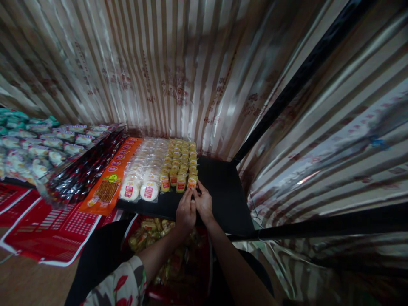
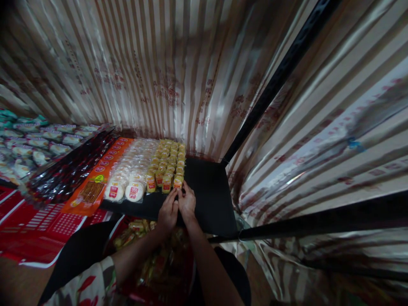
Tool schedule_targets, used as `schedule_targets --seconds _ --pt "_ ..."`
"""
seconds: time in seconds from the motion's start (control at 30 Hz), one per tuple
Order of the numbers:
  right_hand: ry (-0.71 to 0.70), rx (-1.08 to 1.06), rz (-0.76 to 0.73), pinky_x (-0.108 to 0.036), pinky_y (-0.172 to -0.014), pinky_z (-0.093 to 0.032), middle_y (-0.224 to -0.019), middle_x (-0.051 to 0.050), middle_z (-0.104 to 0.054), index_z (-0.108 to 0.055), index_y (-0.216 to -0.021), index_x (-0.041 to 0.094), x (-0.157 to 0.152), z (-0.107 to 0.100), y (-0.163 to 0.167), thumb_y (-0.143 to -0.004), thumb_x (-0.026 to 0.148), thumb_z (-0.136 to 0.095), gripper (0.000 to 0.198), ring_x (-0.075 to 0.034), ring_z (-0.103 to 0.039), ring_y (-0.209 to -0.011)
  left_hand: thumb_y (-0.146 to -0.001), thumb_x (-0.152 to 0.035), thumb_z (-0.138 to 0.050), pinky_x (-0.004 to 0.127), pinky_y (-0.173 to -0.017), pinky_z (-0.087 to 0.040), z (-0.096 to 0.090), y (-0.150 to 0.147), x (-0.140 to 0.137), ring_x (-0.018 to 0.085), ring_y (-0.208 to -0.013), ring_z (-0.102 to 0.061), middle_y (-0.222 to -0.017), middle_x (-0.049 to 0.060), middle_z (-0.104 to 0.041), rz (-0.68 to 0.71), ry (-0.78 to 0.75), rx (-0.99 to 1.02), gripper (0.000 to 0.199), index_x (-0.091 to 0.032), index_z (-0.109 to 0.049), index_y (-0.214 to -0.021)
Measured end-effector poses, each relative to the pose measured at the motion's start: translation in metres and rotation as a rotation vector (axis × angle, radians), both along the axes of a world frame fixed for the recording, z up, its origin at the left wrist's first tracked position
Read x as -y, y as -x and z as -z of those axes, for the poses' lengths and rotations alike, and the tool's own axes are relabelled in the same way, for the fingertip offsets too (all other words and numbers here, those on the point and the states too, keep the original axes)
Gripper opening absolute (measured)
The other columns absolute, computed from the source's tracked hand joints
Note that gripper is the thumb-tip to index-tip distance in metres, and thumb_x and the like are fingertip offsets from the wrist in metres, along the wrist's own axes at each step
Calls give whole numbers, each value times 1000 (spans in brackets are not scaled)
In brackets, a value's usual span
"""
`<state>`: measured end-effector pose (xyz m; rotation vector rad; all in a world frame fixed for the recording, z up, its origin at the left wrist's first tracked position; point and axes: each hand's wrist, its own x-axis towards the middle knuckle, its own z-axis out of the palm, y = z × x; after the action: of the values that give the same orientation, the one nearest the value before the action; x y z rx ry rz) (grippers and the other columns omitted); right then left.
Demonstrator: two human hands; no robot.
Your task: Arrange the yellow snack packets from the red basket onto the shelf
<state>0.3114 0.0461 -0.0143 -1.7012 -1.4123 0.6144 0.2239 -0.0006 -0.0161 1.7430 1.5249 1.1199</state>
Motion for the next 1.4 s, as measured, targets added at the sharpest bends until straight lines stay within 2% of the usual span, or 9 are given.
schedule_targets --seconds 0.13,0.23,0.43,0.7,0.9,1.07,1.23,1.33,1.4 --pt "-62 31 -28 -35 -90 -45 -117 -13 -62 -58 -119 13 -1 3 3 -82 38 -41 48 -22 -55 -104 -89 -25 -27 38 -110 -30 4 5 0 18 -129 -39 -137 13 -45 19 -37 22 47 -9 -44 -130" --pt "-70 62 -43 -37 -97 -40 -120 -13 -60 -59 -117 12 -2 3 6 -85 36 -34 47 -22 -52 -110 -90 -26 -26 39 -110 -30 3 7 1 19 -130 -37 -138 13 -43 30 -25 26 48 -8 -43 -131" --pt "-84 42 -19 -36 -96 -41 -120 -11 -60 -51 -126 14 -1 6 9 -85 35 -36 49 -21 -52 -109 -91 -28 -22 40 -110 -29 0 6 3 20 -130 -36 -137 16 -43 47 10 55 51 -4 -43 -130" --pt "-96 56 -36 -36 -97 -40 -121 -9 -59 -53 -124 17 -2 13 7 -85 34 -37 47 -21 -51 -111 -91 -29 -25 41 -110 -29 5 7 2 21 -130 -36 -138 16 -43 64 7 50 49 -6 -44 -130" --pt "-130 61 24 -40 -100 -37 -126 -14 -54 -50 -126 10 11 9 4 -85 31 -33 49 -22 -47 -116 -89 -25 -30 41 -103 -38 -1 8 15 21 -118 -48 -124 15 -55 -25 -64 38 40 -9 -53 -118" --pt "-187 -37 73 -39 -94 -43 -119 -15 -57 -52 -121 12 44 7 4 -85 31 -35 44 -21 -55 -107 -87 -16 -33 38 -91 -46 -2 15 49 18 -100 -55 -102 10 -62 -18 -47 34 30 -15 -58 -103" --pt "-186 -211 14 -34 -84 -49 -116 -12 -61 -49 -122 16 103 7 13 -88 33 -37 40 -17 -62 -94 -81 -10 -37 35 -86 -47 16 35 95 17 -95 -55 -98 7 -61 52 -55 60 29 -17 -58 -99" --pt "-73 -182 -44 -36 -86 -49 -106 -10 -66 -56 -115 18 139 20 17 -86 33 -39 36 -18 -64 -91 -78 -9 -40 37 -92 -44 30 55 117 19 -105 -52 -109 9 -59 82 40 -49 32 -17 -59 -102" --pt "59 -123 -116 -37 -87 -48 -104 -10 -68 -61 -108 18 160 38 20 -84 32 -41 34 -20 -64 -94 -77 -13 -45 38 -96 -41 38 69 127 22 -110 -50 -114 11 -57 66 229 -213 28 -16 -60 -100"
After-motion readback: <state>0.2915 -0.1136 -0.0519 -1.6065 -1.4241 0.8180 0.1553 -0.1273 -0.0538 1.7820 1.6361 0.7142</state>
